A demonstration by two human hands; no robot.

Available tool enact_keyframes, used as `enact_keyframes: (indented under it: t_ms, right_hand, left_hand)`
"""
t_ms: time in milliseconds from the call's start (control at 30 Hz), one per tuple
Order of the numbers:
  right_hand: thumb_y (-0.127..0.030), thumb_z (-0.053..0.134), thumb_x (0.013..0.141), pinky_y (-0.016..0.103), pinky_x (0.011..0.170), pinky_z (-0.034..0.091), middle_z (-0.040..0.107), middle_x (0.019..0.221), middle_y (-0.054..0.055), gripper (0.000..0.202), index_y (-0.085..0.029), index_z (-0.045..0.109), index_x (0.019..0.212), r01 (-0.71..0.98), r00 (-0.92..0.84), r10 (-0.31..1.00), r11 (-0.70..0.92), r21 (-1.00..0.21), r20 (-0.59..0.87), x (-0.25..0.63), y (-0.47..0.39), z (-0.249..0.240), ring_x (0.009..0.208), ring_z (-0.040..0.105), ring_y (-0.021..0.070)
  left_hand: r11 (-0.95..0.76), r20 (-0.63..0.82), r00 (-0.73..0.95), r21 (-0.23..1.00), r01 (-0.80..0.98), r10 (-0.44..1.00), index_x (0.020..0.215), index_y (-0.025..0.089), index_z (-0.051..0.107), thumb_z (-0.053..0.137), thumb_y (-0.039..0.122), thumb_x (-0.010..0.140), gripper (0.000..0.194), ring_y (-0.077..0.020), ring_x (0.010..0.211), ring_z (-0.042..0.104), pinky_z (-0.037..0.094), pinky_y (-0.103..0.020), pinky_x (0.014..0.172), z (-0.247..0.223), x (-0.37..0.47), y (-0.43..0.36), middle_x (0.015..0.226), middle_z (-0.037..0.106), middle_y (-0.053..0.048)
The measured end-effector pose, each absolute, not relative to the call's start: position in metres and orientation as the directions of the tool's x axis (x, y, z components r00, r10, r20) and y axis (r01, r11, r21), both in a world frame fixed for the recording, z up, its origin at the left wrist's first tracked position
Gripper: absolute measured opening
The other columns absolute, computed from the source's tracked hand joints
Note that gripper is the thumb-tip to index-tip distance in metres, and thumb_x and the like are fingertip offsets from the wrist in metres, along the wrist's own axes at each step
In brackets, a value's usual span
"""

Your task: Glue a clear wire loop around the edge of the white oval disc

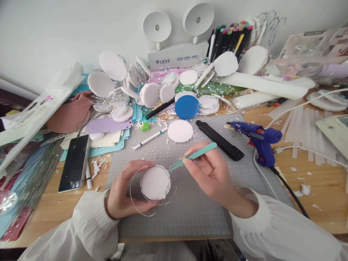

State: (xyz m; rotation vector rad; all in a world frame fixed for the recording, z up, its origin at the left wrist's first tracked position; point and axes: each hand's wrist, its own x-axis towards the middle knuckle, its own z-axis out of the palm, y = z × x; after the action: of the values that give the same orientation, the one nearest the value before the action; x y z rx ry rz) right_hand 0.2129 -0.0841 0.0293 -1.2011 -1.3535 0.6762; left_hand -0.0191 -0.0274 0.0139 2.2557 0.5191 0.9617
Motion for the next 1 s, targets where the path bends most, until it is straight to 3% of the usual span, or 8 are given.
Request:
enact_keyframes:
  t_ms: [200, 567, 767, 1000]
  right_hand:
    - [-0.024, 0.062, 0.088, 0.028, 0.058, 0.058, 0.058, 0.082, 0.002, 0.005, -0.025, 0.060, 0.093, 0.208, 0.159, 0.950, 0.235, -0.950, 0.270, 0.213, -0.082, 0.025, 0.067, 0.064, 0.0164]
    - [-0.024, 0.068, 0.085, 0.024, 0.059, 0.056, 0.060, 0.080, -0.001, 0.008, -0.023, 0.064, 0.091, -0.130, 0.138, 0.990, 0.046, -0.990, 0.028, 0.213, -0.080, 0.010, 0.065, 0.061, 0.0115]
    - [-0.026, 0.068, 0.084, 0.024, 0.055, 0.051, 0.057, 0.067, -0.003, 0.007, -0.022, 0.064, 0.087, -0.198, 0.108, 0.994, 0.001, -0.980, -0.021, 0.210, -0.077, 0.016, 0.060, 0.056, 0.0115]
    - [-0.030, 0.070, 0.082, 0.024, 0.055, 0.048, 0.058, 0.071, -0.002, 0.011, -0.022, 0.064, 0.085, -0.299, 0.106, 0.991, -0.043, -0.953, -0.078, 0.207, -0.076, 0.017, 0.060, 0.055, 0.0108]
  left_hand:
    - [-0.741, 0.523, 0.635, 0.661, 0.118, 0.568, 0.133, 0.022, 0.039, 0.083, 0.038, 0.063, 0.084, -0.0285, 0.103, 0.065, 0.051, -0.043, 0.086, 0.015, -0.019, -0.028, 0.116, 0.065, -0.016]
    - [-0.774, 0.564, 0.630, 0.625, 0.098, 0.535, 0.130, 0.019, 0.040, 0.083, 0.037, 0.064, 0.082, -0.0273, 0.102, 0.065, 0.052, -0.042, 0.084, 0.018, -0.018, -0.028, 0.114, 0.065, -0.017]
    - [-0.774, 0.563, 0.633, 0.626, 0.092, 0.531, 0.130, 0.020, 0.040, 0.083, 0.038, 0.063, 0.082, -0.0272, 0.103, 0.065, 0.052, -0.042, 0.085, 0.017, -0.018, -0.027, 0.114, 0.065, -0.017]
    - [-0.778, 0.568, 0.631, 0.622, 0.090, 0.528, 0.128, 0.018, 0.041, 0.083, 0.036, 0.064, 0.079, -0.0273, 0.103, 0.064, 0.052, -0.042, 0.085, 0.018, -0.018, -0.027, 0.115, 0.065, -0.017]
